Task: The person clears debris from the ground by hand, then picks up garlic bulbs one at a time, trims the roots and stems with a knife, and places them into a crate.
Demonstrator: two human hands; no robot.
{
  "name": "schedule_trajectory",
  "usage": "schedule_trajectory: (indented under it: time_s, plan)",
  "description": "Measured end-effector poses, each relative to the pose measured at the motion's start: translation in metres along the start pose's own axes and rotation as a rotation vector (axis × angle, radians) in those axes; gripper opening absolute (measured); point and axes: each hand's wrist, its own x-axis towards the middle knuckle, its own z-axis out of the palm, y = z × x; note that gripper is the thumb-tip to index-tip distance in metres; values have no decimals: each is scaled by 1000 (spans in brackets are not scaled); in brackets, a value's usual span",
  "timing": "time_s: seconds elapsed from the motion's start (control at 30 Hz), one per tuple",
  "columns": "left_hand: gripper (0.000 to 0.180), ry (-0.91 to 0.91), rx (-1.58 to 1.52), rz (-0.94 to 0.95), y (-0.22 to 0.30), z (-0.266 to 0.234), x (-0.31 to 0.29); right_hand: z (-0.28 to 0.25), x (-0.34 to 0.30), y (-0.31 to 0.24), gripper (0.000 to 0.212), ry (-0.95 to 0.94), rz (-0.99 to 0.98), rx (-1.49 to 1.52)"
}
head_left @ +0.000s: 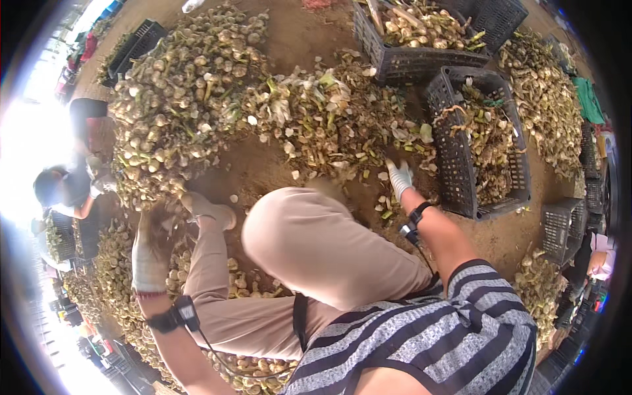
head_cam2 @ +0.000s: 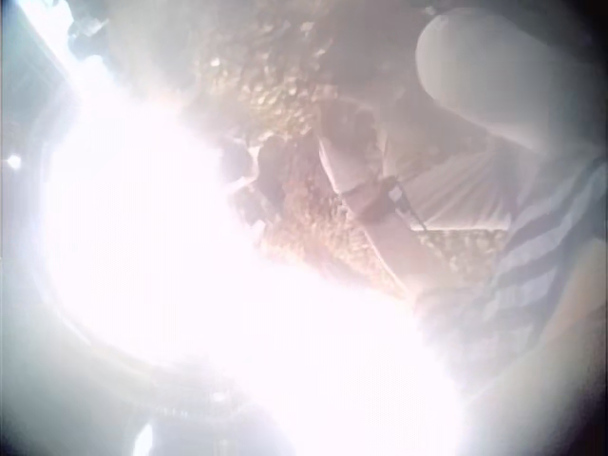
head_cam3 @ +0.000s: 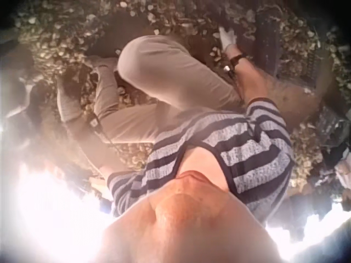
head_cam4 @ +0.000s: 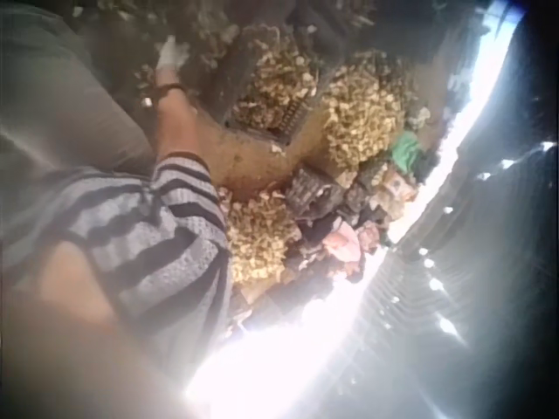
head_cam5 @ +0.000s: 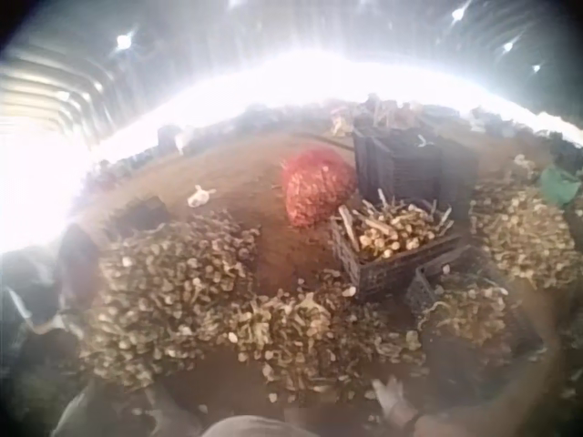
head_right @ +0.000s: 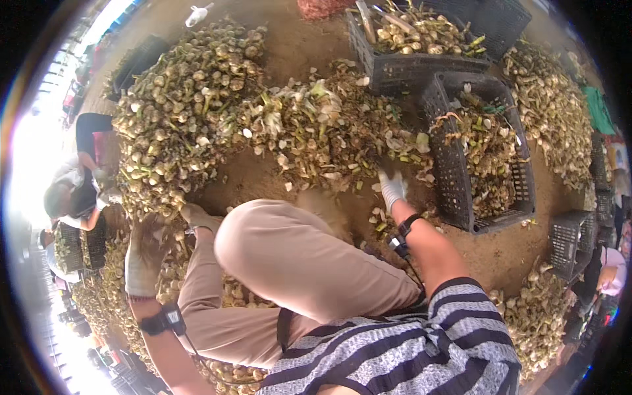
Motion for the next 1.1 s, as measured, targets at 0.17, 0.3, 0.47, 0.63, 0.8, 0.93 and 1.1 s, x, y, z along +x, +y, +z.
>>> schedule_trajectory:
  time_s: [0.17,0.3,0.47,0.63,0.8,0.93,1.1]
  plan:
    - [42,84,-310,-80,27,25,96,-30,-10,-130,72,-601,-671,-52]
    - [48,44,-63,-166,-60,45,184,-94,-64,-240,64,-844,-444,-774]
    - [57,-63,13,5,-153,130,282,-22,14,-269,52,-847,-788,-557]
    - [89,497,554,-347,-175,159,415,88,135,-285,59,78,-1068,-393]
    - [74,341,280,-595,-172,228,444,79,235,-262,80,53,-618,-331]
    - [85,401,366,-290,-196,270,418,115,185,-269,86,-113,-611,-641]
    - [82,173,-333,-122,-141,351,384,126,161,-212,86,-325,-569,23]
